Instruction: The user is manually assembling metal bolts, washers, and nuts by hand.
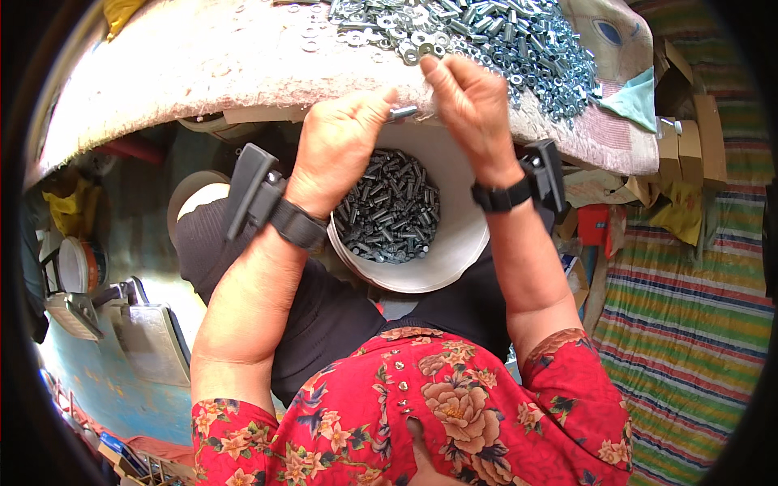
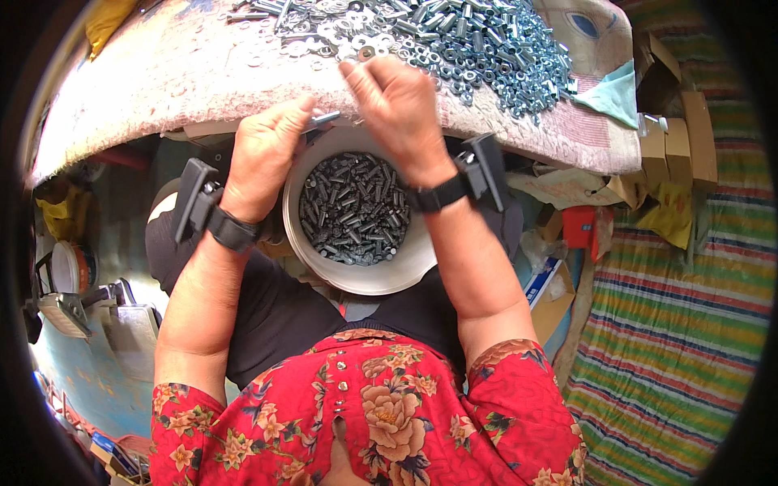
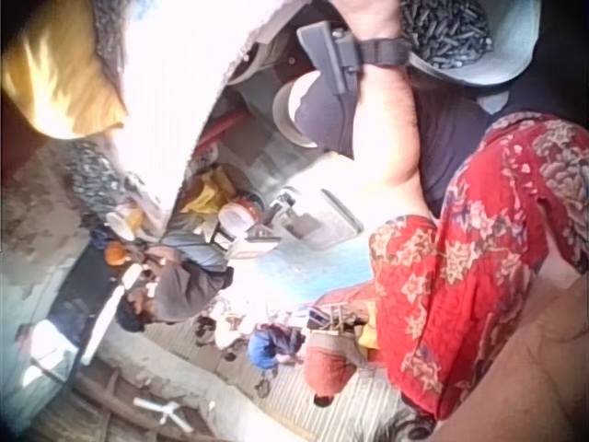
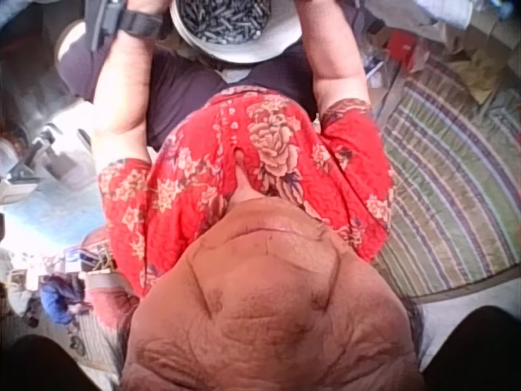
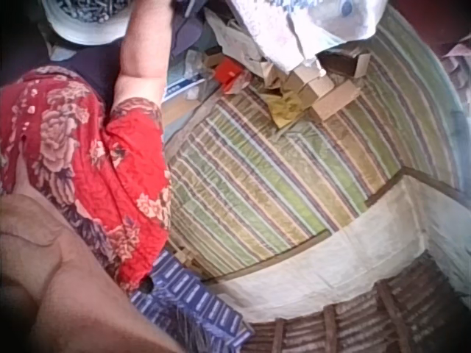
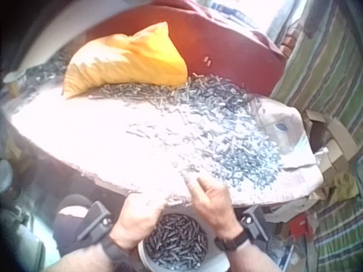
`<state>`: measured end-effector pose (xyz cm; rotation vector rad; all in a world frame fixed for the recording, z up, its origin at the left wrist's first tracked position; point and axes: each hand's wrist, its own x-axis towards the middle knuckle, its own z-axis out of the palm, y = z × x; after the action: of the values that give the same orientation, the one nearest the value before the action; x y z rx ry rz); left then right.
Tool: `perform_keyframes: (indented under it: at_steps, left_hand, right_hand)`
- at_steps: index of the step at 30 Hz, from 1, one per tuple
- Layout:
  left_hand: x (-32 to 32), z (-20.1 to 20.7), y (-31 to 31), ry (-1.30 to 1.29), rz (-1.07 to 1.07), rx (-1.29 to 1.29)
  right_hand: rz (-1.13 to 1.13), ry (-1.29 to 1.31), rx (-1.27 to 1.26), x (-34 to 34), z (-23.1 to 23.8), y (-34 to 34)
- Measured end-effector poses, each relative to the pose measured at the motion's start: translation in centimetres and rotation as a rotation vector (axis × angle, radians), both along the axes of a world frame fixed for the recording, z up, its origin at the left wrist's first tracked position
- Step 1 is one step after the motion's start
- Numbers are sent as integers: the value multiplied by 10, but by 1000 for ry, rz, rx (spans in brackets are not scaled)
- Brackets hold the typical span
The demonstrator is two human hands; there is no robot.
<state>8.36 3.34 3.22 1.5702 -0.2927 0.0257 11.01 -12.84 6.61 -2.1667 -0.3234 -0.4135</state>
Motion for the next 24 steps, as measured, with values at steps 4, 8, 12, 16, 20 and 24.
perform_keyframes:
  at_steps: [4,8,12,16,20,24]
  left_hand:
    - [4,10,6,559,36,-452]
    - [7,5,12,595,25,-603]
    - [7,7,11,647,59,-649]
    - [8,4,8,637,153,-696]
    - [6,4,10,612,116,-710]
    - [6,7,11,658,163,-705]
  right_hand:
    - [-118,-197,-324,46,-15,-22]
    - [-118,-229,-452,52,-28,-22]
    - [-82,-294,-309,42,-23,-21]
    - [-28,-398,-310,34,-19,7]
    - [-50,-344,-489,39,-24,22]
    - [-15,-259,-559,43,-19,22]
